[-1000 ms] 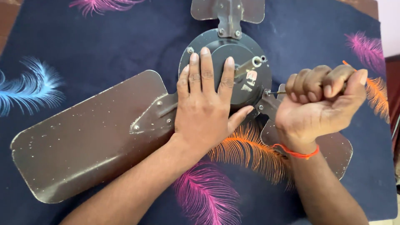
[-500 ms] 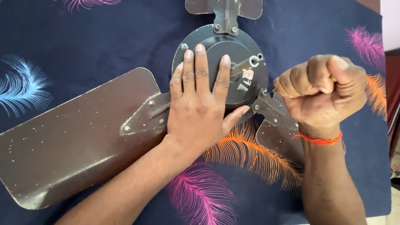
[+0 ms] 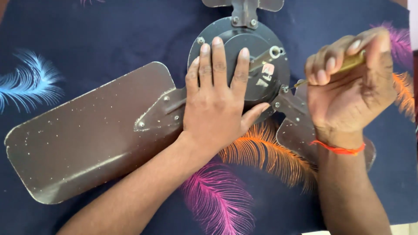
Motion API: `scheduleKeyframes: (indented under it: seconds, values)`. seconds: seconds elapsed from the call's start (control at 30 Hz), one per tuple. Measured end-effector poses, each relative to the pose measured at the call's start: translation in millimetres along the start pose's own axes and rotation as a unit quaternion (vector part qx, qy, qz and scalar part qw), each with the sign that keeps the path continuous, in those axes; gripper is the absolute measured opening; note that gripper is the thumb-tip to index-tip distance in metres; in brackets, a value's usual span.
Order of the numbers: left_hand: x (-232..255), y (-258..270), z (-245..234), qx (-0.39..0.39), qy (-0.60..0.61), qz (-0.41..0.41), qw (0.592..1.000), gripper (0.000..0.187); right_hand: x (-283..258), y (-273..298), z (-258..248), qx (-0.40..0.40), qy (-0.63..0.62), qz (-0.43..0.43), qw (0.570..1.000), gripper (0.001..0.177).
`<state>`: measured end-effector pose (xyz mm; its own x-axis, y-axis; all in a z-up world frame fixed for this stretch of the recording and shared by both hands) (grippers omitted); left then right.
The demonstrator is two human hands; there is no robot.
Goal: The person uses a screwdriver to loosen and remove screws securing the fan blades to the motor housing. They detach one blade and set it aside, then continue unscrewing the remaining blades.
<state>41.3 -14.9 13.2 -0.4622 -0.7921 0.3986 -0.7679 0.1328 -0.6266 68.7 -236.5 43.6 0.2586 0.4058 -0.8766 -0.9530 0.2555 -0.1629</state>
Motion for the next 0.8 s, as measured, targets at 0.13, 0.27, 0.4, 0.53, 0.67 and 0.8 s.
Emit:
scheduleKeyframes:
  seconds: [0.13, 0.27, 0.4, 0.53, 0.67, 0.8]
  values:
    - [-1.2, 5.4, 3.2, 0.003, 0.004, -0.007, 1.0, 0.099, -1.4, 14.6, 2.1, 0.039, 0.016, -0.065, 0.997, 0.037]
    - [-0.3, -0.7, 1.3, -0.002, 0.002, -0.011, 1.0, 0.1, -4.0, 26.6, 11.0, 0.072, 0.015, -0.126, 0.989, 0.041]
    - [-0.6, -1.7, 2.1, -0.009, 0.001, -0.02, 1.0, 0.1, -1.7, 31.7, 17.6, 0.098, 0.002, -0.149, 0.984, 0.045]
    - [-0.3, -0.6, 1.3, -0.008, -0.001, -0.012, 1.0, 0.1, -0.9, 27.9, 29.1, 0.115, -0.041, -0.147, 0.982, 0.049]
    - [-0.5, 0.6, 2.8, -0.01, 0.0, -0.011, 1.0, 0.099, 4.7, 23.8, 37.0, 0.176, -0.243, -0.058, 0.952, 0.052]
    - [-0.7, 1.1, 4.2, -0.013, 0.0, -0.01, 1.0, 0.099, 10.2, 22.3, 29.2, 0.23, -0.368, 0.0, 0.901, 0.056]
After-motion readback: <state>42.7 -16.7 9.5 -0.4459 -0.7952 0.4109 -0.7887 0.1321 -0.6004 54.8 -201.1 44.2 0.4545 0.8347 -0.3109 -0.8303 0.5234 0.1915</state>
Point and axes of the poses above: each hand's wrist, its own y-axis away from the middle knuckle, its own z-axis out of the palm, x = y × z, the point moved 5 cm from there along -y, towards the middle knuckle, and after that the axes turned 12 degrees about x, right-handed, at the moved point
